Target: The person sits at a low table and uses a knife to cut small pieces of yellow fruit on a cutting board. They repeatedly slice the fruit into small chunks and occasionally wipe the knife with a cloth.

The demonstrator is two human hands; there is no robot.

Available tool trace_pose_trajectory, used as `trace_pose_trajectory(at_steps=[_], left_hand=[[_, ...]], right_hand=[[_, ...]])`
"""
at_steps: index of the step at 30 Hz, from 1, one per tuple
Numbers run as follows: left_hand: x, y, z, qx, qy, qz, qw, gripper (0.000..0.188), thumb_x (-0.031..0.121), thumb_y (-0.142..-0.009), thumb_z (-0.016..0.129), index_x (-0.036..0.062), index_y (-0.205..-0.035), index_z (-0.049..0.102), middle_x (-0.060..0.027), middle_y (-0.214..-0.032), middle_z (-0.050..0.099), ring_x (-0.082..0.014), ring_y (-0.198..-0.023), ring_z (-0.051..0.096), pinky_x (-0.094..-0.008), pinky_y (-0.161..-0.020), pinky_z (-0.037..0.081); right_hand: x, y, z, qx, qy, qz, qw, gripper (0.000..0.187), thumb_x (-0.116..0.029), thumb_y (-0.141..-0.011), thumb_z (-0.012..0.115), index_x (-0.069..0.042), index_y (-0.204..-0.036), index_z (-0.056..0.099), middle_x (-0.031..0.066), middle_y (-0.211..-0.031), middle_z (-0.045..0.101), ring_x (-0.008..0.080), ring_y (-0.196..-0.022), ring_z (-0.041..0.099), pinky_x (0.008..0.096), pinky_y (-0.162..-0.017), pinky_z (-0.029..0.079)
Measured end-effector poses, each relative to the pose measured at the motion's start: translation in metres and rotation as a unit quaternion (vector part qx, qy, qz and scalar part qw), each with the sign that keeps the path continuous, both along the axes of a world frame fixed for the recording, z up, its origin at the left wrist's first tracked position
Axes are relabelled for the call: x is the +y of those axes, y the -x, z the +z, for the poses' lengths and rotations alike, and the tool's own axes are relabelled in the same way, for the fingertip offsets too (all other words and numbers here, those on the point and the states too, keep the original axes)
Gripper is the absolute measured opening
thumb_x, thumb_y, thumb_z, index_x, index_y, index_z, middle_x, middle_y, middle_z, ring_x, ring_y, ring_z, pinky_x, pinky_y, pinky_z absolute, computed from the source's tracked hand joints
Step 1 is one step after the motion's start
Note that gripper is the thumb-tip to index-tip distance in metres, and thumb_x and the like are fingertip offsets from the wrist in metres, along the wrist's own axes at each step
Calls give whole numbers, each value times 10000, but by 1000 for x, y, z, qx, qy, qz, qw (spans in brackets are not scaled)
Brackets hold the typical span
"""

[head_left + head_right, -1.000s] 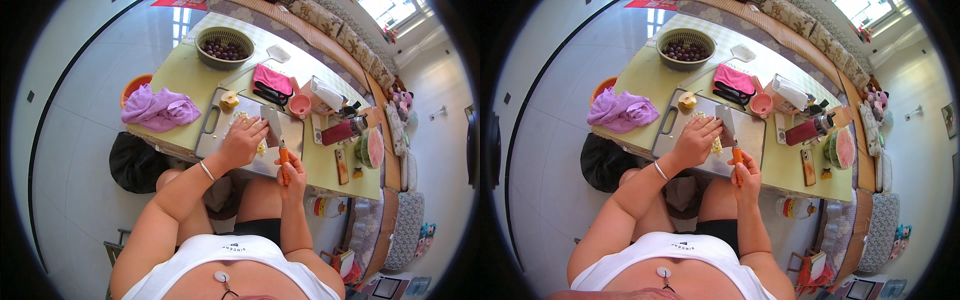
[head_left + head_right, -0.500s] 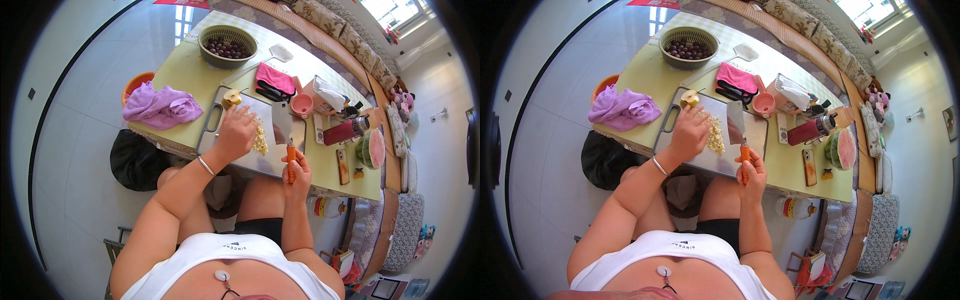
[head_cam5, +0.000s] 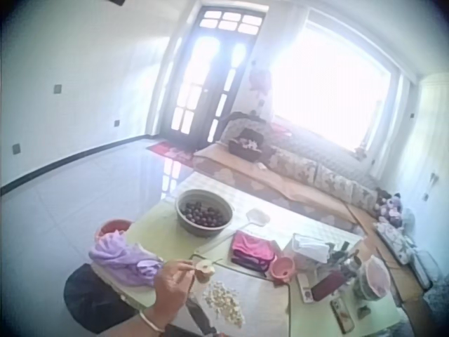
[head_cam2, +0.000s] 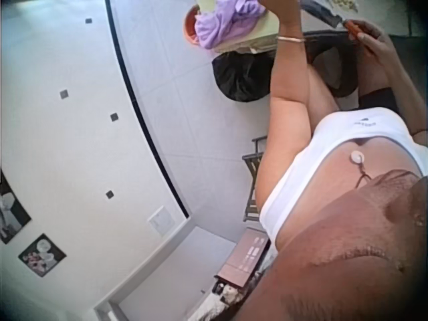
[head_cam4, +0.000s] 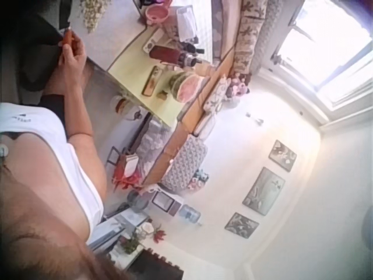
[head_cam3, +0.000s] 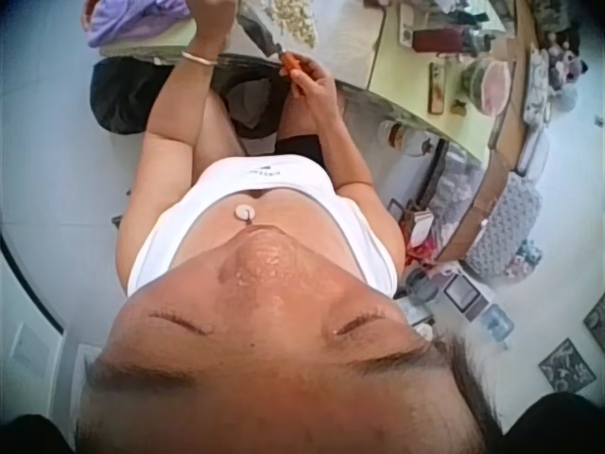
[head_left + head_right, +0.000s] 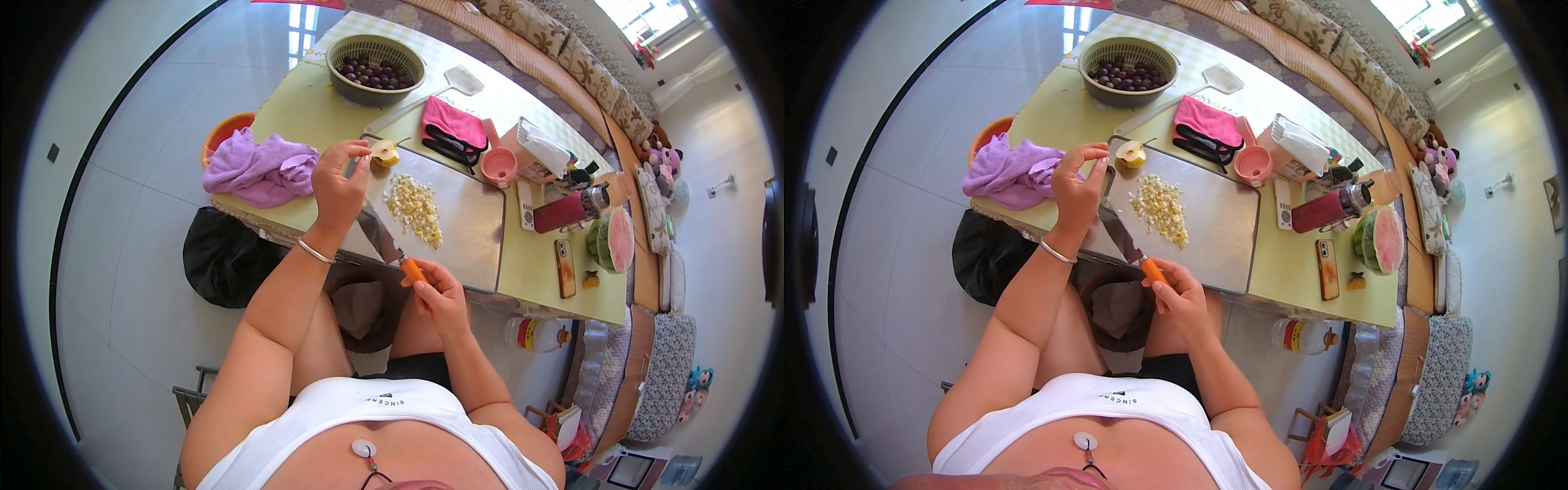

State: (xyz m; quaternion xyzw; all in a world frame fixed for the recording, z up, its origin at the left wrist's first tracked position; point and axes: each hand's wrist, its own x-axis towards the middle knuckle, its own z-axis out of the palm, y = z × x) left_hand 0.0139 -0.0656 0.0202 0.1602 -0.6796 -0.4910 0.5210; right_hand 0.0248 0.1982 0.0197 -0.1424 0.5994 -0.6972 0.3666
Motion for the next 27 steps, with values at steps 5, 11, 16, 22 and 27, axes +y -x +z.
trace_pose_trajectory(at_steps=[5, 11, 16, 22, 27], left_hand=[[2, 0, 1, -15, 0, -21, 1000, 90, -9, -825, 659, 18, -902, 696, -120, -997, 724, -248, -958, 678, -339, -885, 506], [4, 5, -4, -25, -3, -29, 999, 86, -6, -830, 659, 13, -902, 702, -117, -996, 728, -234, -954, 680, -328, -889, 505], [9, 8, -4, -31, -6, -38, 999, 84, 3, -829, 661, 12, -903, 701, -116, -995, 729, -236, -951, 680, -332, -881, 508], [8, 7, -6, -45, 4, -34, 998, 76, 9, -826, 664, 10, -894, 699, -116, -983, 729, -241, -935, 681, -333, -867, 513], [6, 11, -9, -32, -4, -37, 999, 63, 14, -811, 676, 23, -872, 692, -116, -951, 716, -275, -903, 668, -354, -821, 514]], right_hand=[[5, 15, -13, 51, -16, -89, 995, 397, -48, -970, 575, -15, -1363, 531, 96, -1027, 687, 40, -567, 477, 173, -513, 386], [-3, 12, 1, 82, -9, -105, 991, 387, -59, -976, 563, -11, -1359, 531, 95, -1009, 672, 47, -551, 476, 173, -489, 369], [-22, 12, -8, 30, 4, -77, 997, 393, -71, -985, 567, -28, -1372, 515, 76, -1009, 671, 47, -553, 482, 183, -487, 382], [-10, 27, -3, 74, 4, -134, 988, 377, -69, -983, 564, -21, -1356, 533, 83, -985, 675, 38, -540, 472, 173, -471, 360], [7, 46, 10, 149, -18, -183, 971, 354, -38, -970, 569, -16, -1323, 572, 82, -981, 680, 34, -552, 480, 169, -493, 385]])
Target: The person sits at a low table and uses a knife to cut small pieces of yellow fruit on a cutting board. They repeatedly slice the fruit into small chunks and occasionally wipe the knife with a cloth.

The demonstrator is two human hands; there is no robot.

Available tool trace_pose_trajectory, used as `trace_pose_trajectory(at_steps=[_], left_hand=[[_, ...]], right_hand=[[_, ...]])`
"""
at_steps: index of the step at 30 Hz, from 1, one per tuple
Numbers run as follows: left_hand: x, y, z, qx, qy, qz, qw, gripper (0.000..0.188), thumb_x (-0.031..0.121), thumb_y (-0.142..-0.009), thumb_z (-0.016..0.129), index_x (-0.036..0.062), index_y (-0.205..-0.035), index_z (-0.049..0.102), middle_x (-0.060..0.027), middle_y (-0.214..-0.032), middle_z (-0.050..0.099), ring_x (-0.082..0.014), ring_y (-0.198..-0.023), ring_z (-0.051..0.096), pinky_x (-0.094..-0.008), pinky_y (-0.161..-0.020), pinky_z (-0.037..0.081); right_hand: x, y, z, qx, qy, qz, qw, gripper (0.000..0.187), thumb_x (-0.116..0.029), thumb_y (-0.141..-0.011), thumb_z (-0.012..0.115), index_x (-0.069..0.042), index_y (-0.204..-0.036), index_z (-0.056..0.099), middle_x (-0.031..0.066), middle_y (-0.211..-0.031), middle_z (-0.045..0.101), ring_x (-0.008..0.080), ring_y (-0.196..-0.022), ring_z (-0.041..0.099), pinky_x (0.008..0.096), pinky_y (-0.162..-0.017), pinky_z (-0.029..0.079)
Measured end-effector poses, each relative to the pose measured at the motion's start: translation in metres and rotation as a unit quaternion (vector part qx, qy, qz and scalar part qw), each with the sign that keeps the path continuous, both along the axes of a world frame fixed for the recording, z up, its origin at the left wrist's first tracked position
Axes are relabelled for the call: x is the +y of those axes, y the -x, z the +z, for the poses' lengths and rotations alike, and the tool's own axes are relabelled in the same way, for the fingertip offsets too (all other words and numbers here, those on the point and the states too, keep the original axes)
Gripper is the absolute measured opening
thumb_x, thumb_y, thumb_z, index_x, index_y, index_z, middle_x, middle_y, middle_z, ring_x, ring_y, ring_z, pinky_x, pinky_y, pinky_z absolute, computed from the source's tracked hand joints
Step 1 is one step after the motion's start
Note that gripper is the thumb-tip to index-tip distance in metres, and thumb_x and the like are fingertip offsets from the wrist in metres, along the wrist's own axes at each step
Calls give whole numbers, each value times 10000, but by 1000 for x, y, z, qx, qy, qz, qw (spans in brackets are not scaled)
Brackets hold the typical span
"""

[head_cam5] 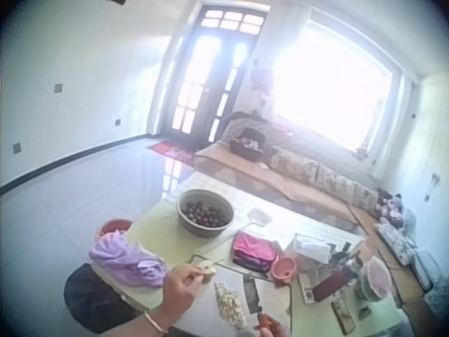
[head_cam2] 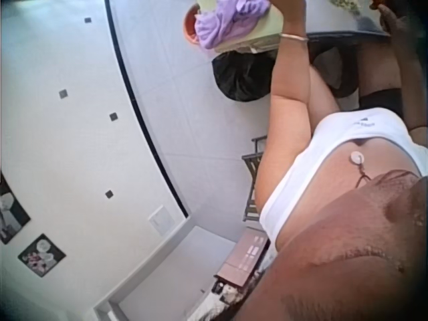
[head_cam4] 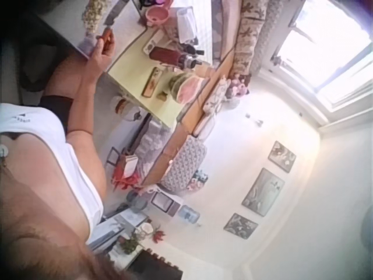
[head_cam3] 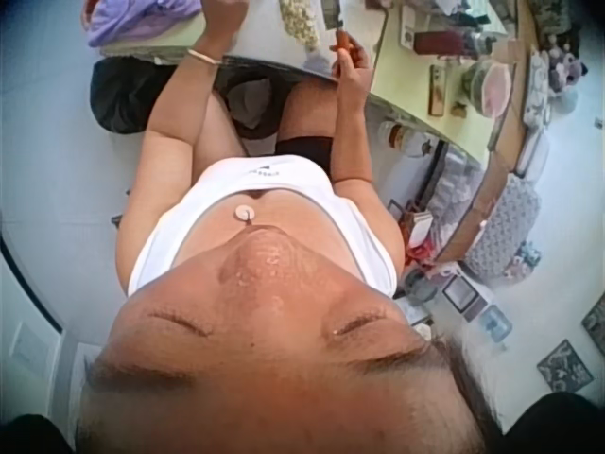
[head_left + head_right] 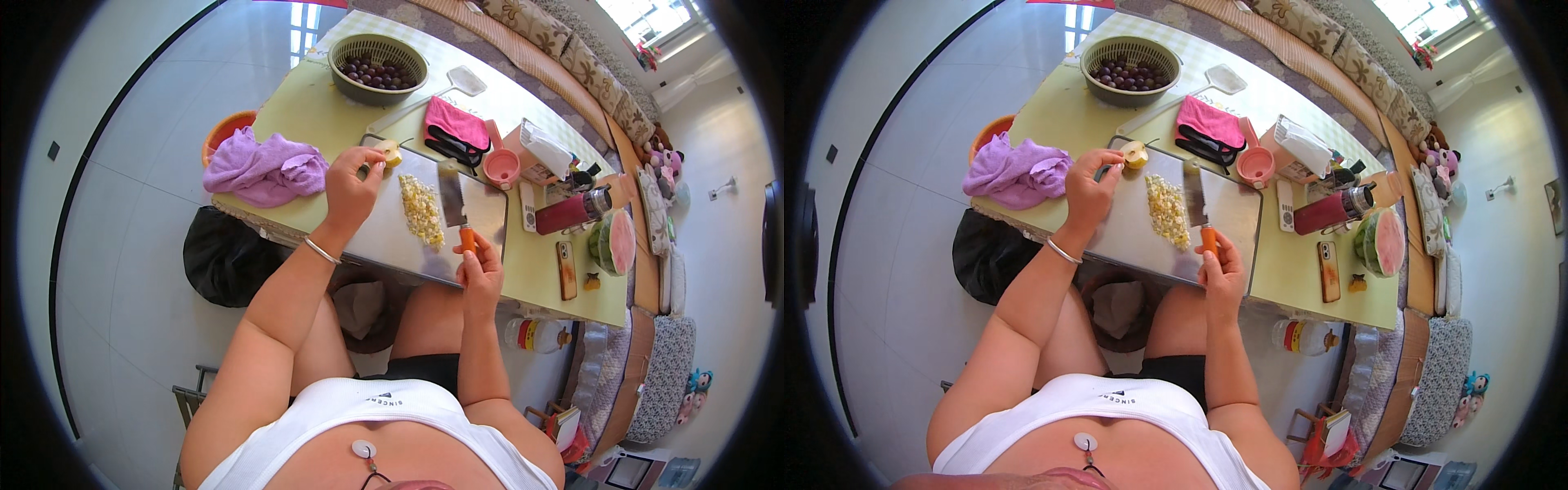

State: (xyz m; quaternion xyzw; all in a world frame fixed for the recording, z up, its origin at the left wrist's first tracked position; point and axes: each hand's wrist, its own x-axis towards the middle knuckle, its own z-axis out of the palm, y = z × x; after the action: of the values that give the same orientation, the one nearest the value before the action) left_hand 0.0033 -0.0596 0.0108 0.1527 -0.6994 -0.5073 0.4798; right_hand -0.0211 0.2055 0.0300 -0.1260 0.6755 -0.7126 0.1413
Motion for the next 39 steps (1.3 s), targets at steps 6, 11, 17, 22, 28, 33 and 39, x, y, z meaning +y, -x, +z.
trace_pose_trajectory(at_steps=[6, 11, 17, 22, 28, 33, 39], left_hand=[[4, 0, 3, 3, -3, -8, 1000, 50, 18, -813, 677, 23, -861, 689, -121, -920, 707, -264, -863, 671, -343, -775, 516], [8, 2, 1, -5, 2, -14, 1000, 47, 19, -813, 678, 25, -858, 691, -117, -908, 708, -260, -844, 671, -342, -764, 516], [7, 2, -2, -2, 13, -11, 1000, 50, 22, -811, 681, 25, -859, 694, -112, -910, 713, -248, -812, 665, -339, -756, 521], [10, 3, 0, -14, 1, -19, 1000, 54, 22, -812, 677, 22, -863, 694, -117, -910, 715, -249, -801, 662, -336, -755, 521], [8, 3, -3, -15, 6, -20, 1000, 53, 24, -808, 677, 22, -857, 698, -121, -898, 712, -250, -802, 662, -338, -739, 515], [9, 1, -3, -45, -3, -28, 999, 80, 23, -836, 670, 6, -898, 718, -119, -910, 722, -208, -854, 683, -306, -793, 525], [9, 3, -1, -18, -6, -22, 1000, 53, 38, -810, 674, 18, -853, 698, -126, -849, 696, -262, -779, 656, -349, -726, 513]], right_hand=[[17, 2, 2, 10, -49, 12, 999, 361, -22, -964, 572, -6, -1324, 567, 84, -968, 683, 28, -549, 473, 174, -490, 396], [10, -4, -16, -10, -48, 11, 999, 345, -39, -967, 586, -2, -1310, 584, 102, -973, 692, 31, -514, 460, 166, -463, 365], [4, -8, 0, 58, -45, 10, 997, 362, -33, -962, 588, -10, -1323, 578, 77, -967, 695, 19, -558, 476, 168, -495, 392], [-3, -8, -10, 18, -116, 61, 991, 379, -21, -965, 576, -12, -1344, 569, 93, -994, 695, 24, -571, 477, 163, -513, 399], [-5, -20, 3, 63, -47, 21, 997, 375, -34, -951, 609, -21, -1325, 588, 78, -999, 708, 21, -612, 509, 175, -523, 411], [-2, -11, -9, 38, -105, 33, 993, 374, -28, -957, 594, -16, -1330, 580, 80, -1011, 701, 21, -626, 508, 172, -531, 410], [1, -13, -4, 49, -65, 11, 997, 364, -37, -959, 593, -11, -1322, 580, 82, -1008, 687, 32, -600, 498, 177, -516, 413]])
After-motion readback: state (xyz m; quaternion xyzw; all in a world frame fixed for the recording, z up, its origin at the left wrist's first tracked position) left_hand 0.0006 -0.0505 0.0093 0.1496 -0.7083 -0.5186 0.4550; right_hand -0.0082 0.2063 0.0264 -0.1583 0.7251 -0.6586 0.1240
